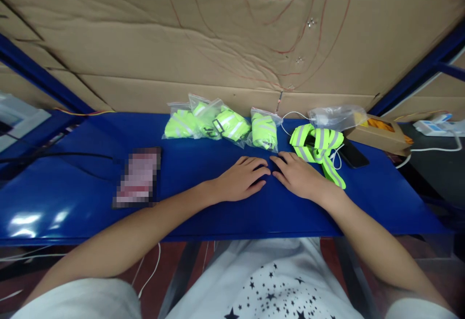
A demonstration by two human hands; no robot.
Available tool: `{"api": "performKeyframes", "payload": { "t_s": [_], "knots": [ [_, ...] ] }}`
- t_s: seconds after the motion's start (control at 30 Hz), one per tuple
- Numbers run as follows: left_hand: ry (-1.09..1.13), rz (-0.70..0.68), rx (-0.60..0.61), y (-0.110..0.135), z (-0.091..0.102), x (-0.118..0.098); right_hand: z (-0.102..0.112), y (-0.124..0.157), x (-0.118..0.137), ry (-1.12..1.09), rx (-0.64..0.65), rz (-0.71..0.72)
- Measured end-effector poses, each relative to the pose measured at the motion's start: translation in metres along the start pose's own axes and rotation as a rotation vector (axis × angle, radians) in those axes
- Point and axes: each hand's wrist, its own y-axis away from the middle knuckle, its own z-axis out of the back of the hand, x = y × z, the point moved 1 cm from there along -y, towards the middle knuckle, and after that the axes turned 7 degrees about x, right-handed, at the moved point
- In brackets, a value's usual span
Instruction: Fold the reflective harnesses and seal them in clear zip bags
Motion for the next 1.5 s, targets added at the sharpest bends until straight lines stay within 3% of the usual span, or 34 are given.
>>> {"api": "performKeyframes", "payload": {
  "t_s": [0.2,0.33,0.47,0.53,0.63,0.7,0.77,0.83,0.93,1.03,1.1,1.17,1.23,1.33,1.5],
  "knots": [
    [0.008,0.058,-0.012,0.001,-0.004,0.002,-0.004,0.000,-0.003,-0.002,-0.023,0.003],
    [0.025,0.026,0.087,0.001,-0.006,0.004,-0.007,0.001,-0.001,0.008,-0.053,0.007],
    [0.040,0.028,0.124,0.001,-0.007,0.004,0.006,-0.001,-0.004,-0.050,-0.039,-0.001],
    [0.041,0.038,0.124,0.001,-0.007,0.004,0.018,-0.003,-0.016,-0.111,-0.090,-0.159],
    [0.031,0.051,0.137,0.001,-0.005,0.004,0.034,-0.003,-0.049,-0.077,-0.387,-0.556],
    [0.028,0.051,0.152,0.001,-0.004,0.003,0.035,-0.001,-0.075,-0.023,-0.498,-0.714],
    [0.034,0.050,0.161,0.001,-0.003,0.002,0.029,0.000,-0.099,-0.055,-0.375,-0.842],
    [0.045,0.056,0.165,0.002,-0.003,0.001,0.023,0.000,-0.113,-0.104,-0.275,-0.874],
    [0.097,0.065,0.153,0.003,-0.003,0.002,0.024,-0.002,-0.109,-0.093,-0.386,-0.781],
    [0.306,0.066,0.091,0.000,-0.004,0.004,0.034,-0.001,-0.079,-0.063,-0.676,-0.524],
    [0.669,0.115,-0.050,-0.005,-0.002,0.007,0.038,0.002,-0.048,-0.020,-0.903,-0.246],
    [1.059,0.190,-0.223,-0.011,0.001,0.011,0.037,0.006,-0.016,0.069,-0.972,0.032],
    [1.376,0.250,-0.320,-0.015,0.006,0.015,0.032,0.008,0.014,0.136,-0.950,0.266],
    [1.660,0.299,-0.311,-0.014,0.012,0.018,0.022,0.009,0.046,0.158,-0.869,0.516],
    [1.648,0.427,-0.327,-0.007,0.013,0.024,0.012,0.008,0.065,0.152,-0.648,0.693]
  ]
}}
